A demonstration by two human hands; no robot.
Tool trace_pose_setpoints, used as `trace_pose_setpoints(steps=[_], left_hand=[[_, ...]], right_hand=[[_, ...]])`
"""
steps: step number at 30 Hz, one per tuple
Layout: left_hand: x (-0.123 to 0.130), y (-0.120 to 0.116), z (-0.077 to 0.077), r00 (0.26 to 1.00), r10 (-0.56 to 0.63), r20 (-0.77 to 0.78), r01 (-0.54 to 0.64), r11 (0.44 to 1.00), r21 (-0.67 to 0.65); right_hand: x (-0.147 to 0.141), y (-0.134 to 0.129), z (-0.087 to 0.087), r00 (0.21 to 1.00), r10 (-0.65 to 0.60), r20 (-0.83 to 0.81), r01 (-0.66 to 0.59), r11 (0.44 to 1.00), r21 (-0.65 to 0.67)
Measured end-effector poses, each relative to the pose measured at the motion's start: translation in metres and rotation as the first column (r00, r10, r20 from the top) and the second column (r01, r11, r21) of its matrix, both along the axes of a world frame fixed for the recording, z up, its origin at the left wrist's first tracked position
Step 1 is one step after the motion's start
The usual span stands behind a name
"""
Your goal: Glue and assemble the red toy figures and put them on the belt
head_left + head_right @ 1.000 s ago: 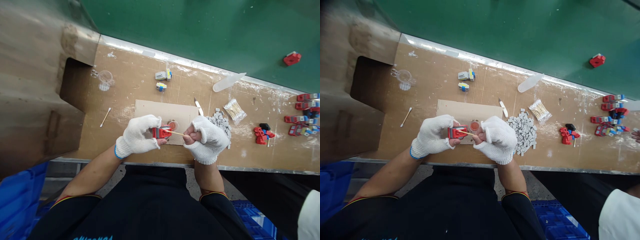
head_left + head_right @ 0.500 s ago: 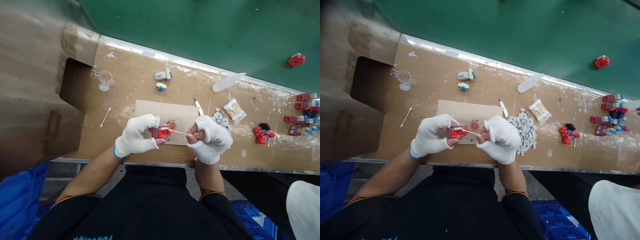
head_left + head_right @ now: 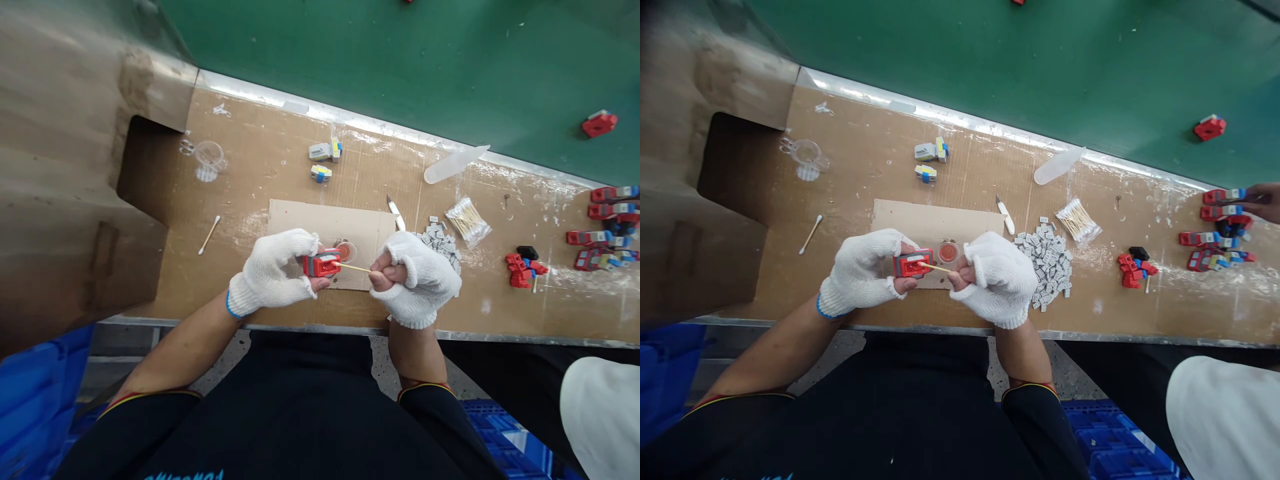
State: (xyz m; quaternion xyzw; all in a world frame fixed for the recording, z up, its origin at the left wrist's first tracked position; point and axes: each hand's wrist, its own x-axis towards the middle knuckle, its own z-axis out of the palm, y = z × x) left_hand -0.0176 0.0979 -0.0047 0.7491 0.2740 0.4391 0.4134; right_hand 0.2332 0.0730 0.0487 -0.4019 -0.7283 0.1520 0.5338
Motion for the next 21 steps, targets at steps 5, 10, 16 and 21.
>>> trace_pose_setpoints(steps=[5, 10, 16, 21], left_hand=[[-0.0006, 0.0003, -0.0010, 0.999, 0.020, -0.034, -0.019, 1.000, 0.025], [0.0018, 0.0007, 0.0003, 1.000, 0.009, 0.016, -0.010, 0.999, 0.035], [0.0050, 0.0009, -0.0023, 0.999, 0.007, 0.052, -0.011, 0.997, 0.076], [0.0034, 0.0005, -0.0040, 0.999, -0.011, 0.040, 0.007, 0.996, 0.084]], right_hand=[[0.0010, -0.0002, -0.0007, 0.998, 0.037, -0.053, -0.037, 0.999, -0.009], [0.0006, -0.0032, -0.0004, 0.999, 0.029, -0.030, -0.030, 0.999, -0.043], [-0.0004, -0.0050, 0.0012, 0.998, 0.061, -0.024, -0.063, 0.995, -0.080], [-0.0071, 0.0000, 0.0062, 0.994, 0.099, -0.041, -0.100, 0.995, -0.018]])
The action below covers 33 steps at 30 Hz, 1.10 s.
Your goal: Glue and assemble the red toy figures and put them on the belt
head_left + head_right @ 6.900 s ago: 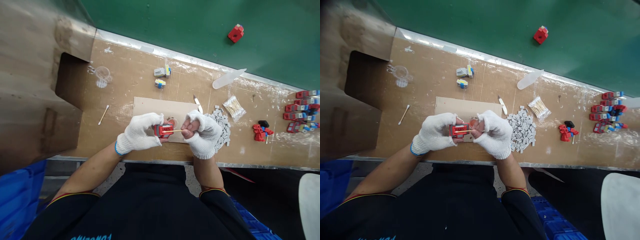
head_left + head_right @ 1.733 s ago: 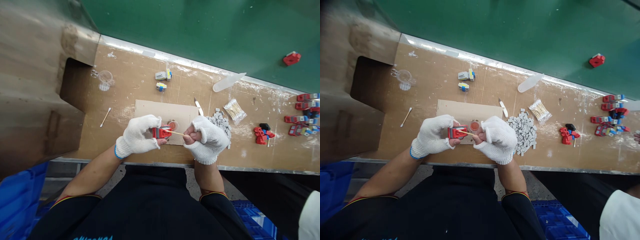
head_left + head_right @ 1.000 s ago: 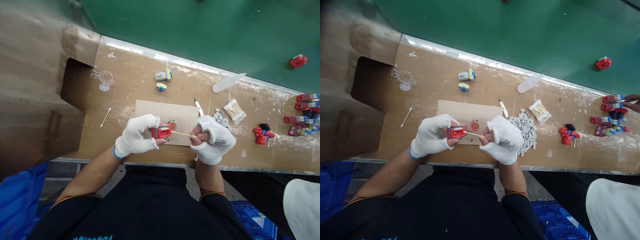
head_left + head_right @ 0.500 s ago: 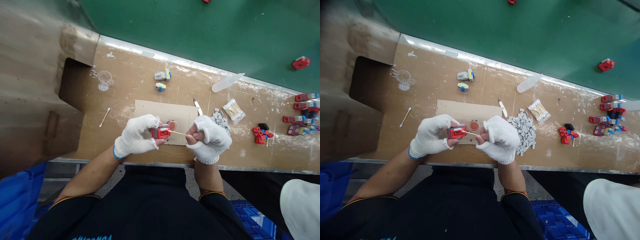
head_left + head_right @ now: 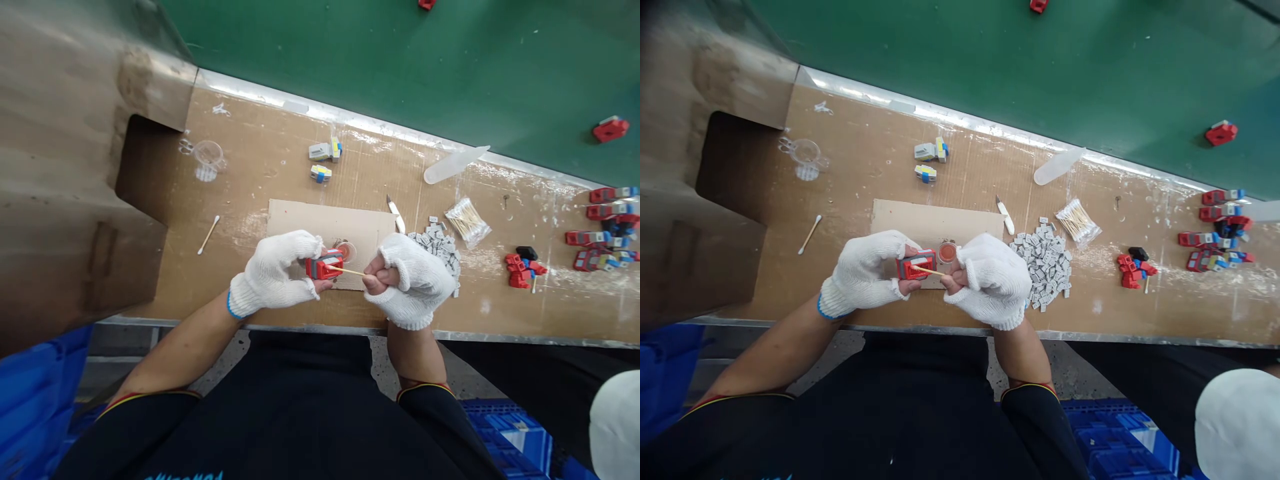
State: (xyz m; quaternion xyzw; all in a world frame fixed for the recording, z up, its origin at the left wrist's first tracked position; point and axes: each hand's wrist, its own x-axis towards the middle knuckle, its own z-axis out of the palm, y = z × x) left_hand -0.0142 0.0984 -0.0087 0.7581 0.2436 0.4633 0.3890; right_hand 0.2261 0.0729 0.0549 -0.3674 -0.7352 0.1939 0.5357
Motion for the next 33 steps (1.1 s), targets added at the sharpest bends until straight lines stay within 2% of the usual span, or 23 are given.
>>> trace_pose_setpoints(steps=[11, 18, 25, 29, 33], left_hand=[[0.001, -0.001, 0.002, 1.000, 0.001, 0.006, -0.001, 0.997, -0.078], [0.002, -0.001, 0.001, 0.999, 0.008, 0.045, -0.006, 0.999, -0.049], [-0.001, 0.000, 0.007, 0.999, 0.000, -0.032, -0.002, 0.998, -0.058], [0.000, 0.001, 0.008, 0.999, 0.001, -0.045, -0.005, 0.995, -0.096], [0.000, 0.001, 0.009, 0.999, 0.013, -0.042, -0.017, 0.995, -0.098]], right_hand=[[-0.001, 0.003, 0.003, 1.000, -0.015, 0.009, 0.015, 1.000, 0.025], [0.010, -0.002, -0.005, 0.985, -0.097, 0.139, 0.098, 0.995, -0.003], [0.009, 0.001, 0.000, 0.996, -0.070, 0.056, 0.070, 0.997, 0.015], [0.013, -0.001, -0.003, 0.994, -0.070, 0.089, 0.069, 0.998, 0.012], [0.015, -0.003, -0.006, 0.993, -0.004, 0.120, 0.008, 1.000, -0.028]])
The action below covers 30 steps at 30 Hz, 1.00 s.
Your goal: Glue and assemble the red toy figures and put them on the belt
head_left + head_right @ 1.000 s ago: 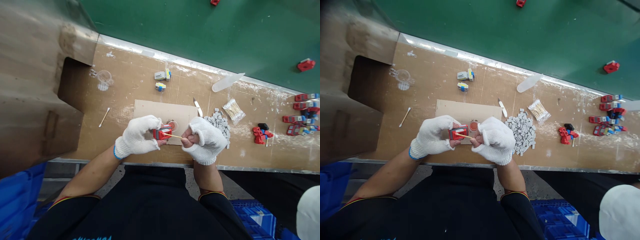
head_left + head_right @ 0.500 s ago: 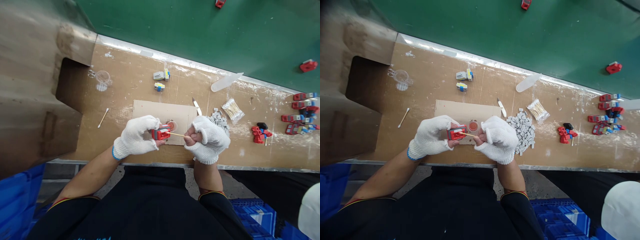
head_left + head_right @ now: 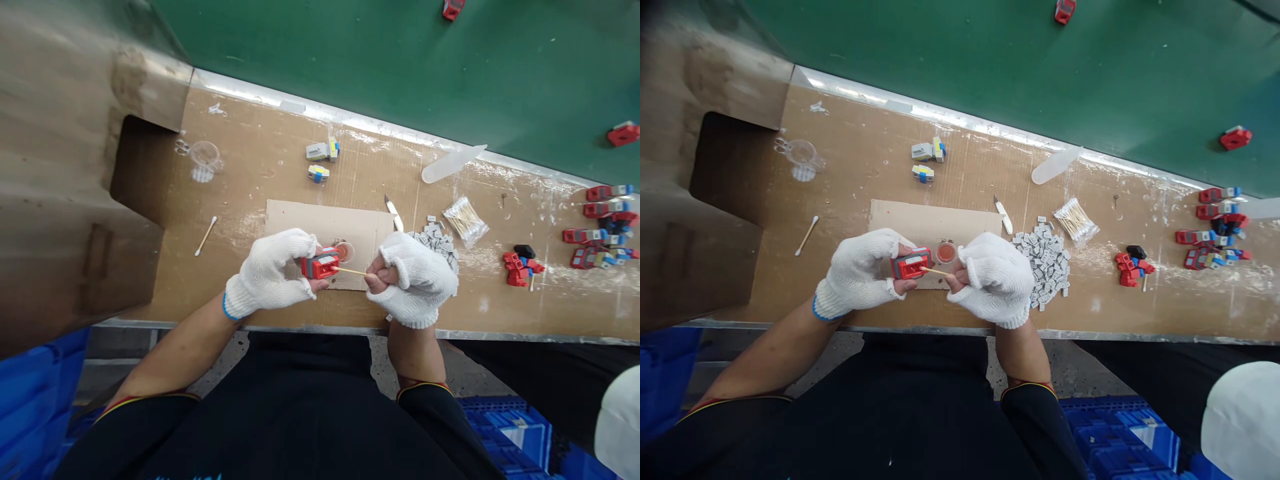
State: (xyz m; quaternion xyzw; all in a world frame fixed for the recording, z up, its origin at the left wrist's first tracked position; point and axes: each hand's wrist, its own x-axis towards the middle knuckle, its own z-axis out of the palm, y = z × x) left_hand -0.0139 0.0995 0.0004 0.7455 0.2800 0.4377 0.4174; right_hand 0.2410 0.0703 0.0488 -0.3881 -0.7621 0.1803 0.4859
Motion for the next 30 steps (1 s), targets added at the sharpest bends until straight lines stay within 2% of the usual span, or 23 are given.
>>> trace_pose_setpoints(steps=[7, 13, 18, 21, 23, 26, 30], left_hand=[[0.001, 0.000, -0.005, 0.998, 0.049, 0.038, -0.051, 0.997, 0.061], [-0.002, 0.000, -0.006, 0.999, 0.037, 0.007, -0.038, 0.992, 0.117], [-0.002, -0.001, -0.005, 0.999, 0.033, -0.015, -0.032, 0.997, 0.076], [-0.002, 0.000, -0.005, 0.999, 0.045, 0.002, -0.045, 0.995, 0.092], [-0.002, 0.000, -0.005, 0.999, 0.052, 0.000, -0.051, 0.993, 0.108], [-0.003, 0.000, -0.006, 0.997, 0.067, -0.029, -0.063, 0.992, 0.110], [-0.004, -0.001, -0.008, 0.996, 0.081, -0.035, -0.078, 0.992, 0.100]], right_hand=[[-0.001, 0.001, -0.001, 0.996, 0.077, 0.035, -0.076, 0.997, -0.029], [-0.004, -0.001, 0.001, 0.996, 0.033, 0.084, -0.029, 0.999, -0.042], [-0.011, 0.000, 0.004, 0.997, 0.035, 0.071, -0.032, 0.998, -0.047], [-0.007, 0.000, 0.002, 0.991, 0.054, 0.120, -0.042, 0.994, -0.099], [-0.002, -0.002, -0.001, 0.992, 0.010, 0.123, 0.004, 0.993, -0.118], [0.003, -0.004, -0.004, 0.993, -0.066, 0.101, 0.074, 0.994, -0.078], [0.002, -0.004, -0.004, 0.993, -0.072, 0.097, 0.078, 0.995, -0.057]])
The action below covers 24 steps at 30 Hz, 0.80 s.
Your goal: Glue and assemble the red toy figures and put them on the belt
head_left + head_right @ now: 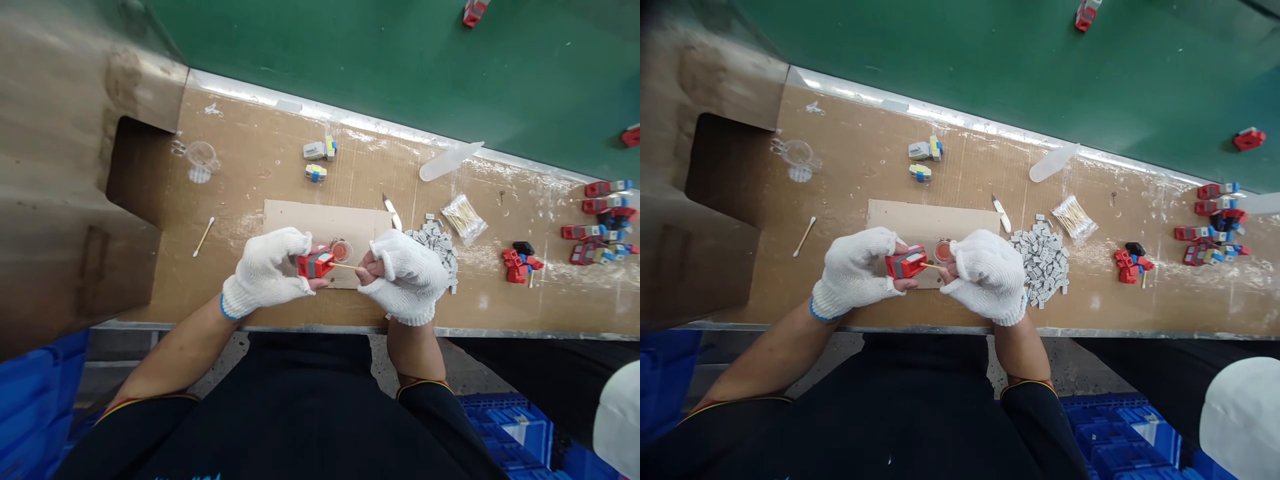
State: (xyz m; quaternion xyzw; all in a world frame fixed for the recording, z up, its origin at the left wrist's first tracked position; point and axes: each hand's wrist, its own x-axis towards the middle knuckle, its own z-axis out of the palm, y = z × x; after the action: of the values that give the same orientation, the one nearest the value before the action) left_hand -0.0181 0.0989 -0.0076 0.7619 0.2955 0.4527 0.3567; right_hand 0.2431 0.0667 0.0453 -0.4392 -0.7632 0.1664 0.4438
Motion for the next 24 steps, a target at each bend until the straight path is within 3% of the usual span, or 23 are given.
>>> trace_pose_setpoints(steps=[8, 14, 18, 24], left_hand=[[0.0013, 0.0027, 0.0035, 1.000, -0.003, 0.031, 0.005, 0.998, -0.069], [-0.0016, 0.0009, 0.0007, 0.999, -0.001, 0.041, 0.005, 0.995, -0.099], [-0.0048, -0.0011, -0.0018, 0.999, 0.011, 0.046, -0.004, 0.988, -0.153], [-0.0073, -0.0028, -0.0044, 0.999, 0.014, 0.050, -0.003, 0.979, -0.206]], right_hand=[[0.0002, 0.0001, -0.0011, 0.995, 0.002, 0.100, -0.001, 1.000, -0.006], [0.0057, -0.0015, -0.0076, 0.998, 0.051, 0.036, -0.052, 0.998, 0.031], [0.0034, -0.0022, -0.0057, 0.998, 0.007, 0.064, -0.009, 1.000, 0.023], [-0.0005, -0.0027, -0.0054, 0.997, 0.042, 0.069, -0.032, 0.990, -0.139]])
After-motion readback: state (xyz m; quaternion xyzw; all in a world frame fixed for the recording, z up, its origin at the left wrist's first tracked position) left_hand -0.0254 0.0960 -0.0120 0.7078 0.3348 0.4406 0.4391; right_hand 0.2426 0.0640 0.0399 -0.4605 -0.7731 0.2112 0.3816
